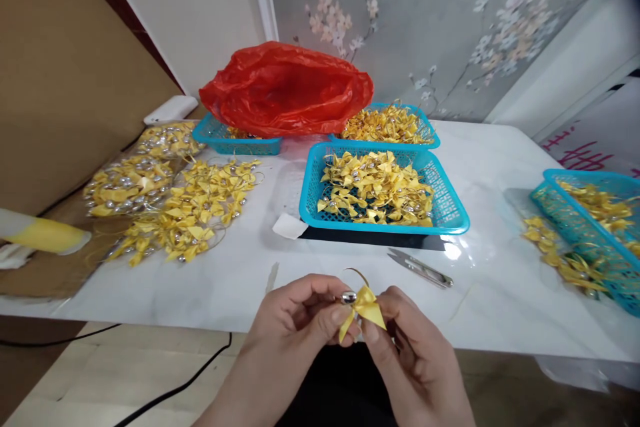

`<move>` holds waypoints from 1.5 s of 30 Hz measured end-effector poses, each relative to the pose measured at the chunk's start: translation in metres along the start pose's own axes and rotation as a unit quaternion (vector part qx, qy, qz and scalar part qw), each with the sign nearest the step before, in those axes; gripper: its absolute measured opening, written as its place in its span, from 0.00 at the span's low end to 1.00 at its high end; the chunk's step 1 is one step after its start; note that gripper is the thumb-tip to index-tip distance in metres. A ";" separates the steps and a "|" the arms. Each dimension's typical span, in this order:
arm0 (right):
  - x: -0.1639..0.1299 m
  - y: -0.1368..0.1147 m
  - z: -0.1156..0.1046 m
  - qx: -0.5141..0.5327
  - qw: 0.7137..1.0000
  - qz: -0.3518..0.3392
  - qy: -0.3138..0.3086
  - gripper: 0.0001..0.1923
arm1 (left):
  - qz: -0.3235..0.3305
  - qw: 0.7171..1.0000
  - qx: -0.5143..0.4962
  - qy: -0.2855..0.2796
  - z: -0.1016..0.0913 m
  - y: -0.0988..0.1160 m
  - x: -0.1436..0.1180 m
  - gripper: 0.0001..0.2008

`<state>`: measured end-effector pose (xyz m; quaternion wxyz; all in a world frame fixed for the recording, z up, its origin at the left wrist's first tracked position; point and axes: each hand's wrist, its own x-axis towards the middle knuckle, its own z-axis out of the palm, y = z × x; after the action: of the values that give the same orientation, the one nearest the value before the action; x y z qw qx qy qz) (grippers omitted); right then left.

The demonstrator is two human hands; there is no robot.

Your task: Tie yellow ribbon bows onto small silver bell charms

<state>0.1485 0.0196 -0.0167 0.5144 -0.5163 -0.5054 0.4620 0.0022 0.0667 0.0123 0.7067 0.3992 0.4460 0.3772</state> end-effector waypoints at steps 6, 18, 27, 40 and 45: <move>-0.002 0.000 0.005 0.008 0.999 0.014 0.029 0.11 | 0.028 0.999 0.024 0.016 0.003 0.005 0.001 0.06; 0.006 0.016 0.000 -0.056 0.993 -0.103 0.030 0.10 | 0.060 0.998 0.030 0.016 0.002 0.003 -0.001 0.05; 0.009 0.013 -0.001 -0.069 0.990 -0.118 0.036 0.09 | 0.034 0.999 0.027 -0.028 0.003 0.006 0.000 0.06; 0.022 -0.009 -0.026 -0.352 0.863 -0.350 0.093 0.11 | 0.122 0.965 0.227 0.047 0.006 0.003 0.002 0.08; 0.034 -0.014 -0.013 -0.399 0.826 -0.396 0.042 0.12 | 0.188 0.923 0.327 0.072 0.005 0.000 0.004 0.10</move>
<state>0.1632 0.0517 -0.0003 0.4234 -0.4508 -0.7845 -0.0453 0.0081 0.0686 0.0123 0.4194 0.6563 0.5108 0.3640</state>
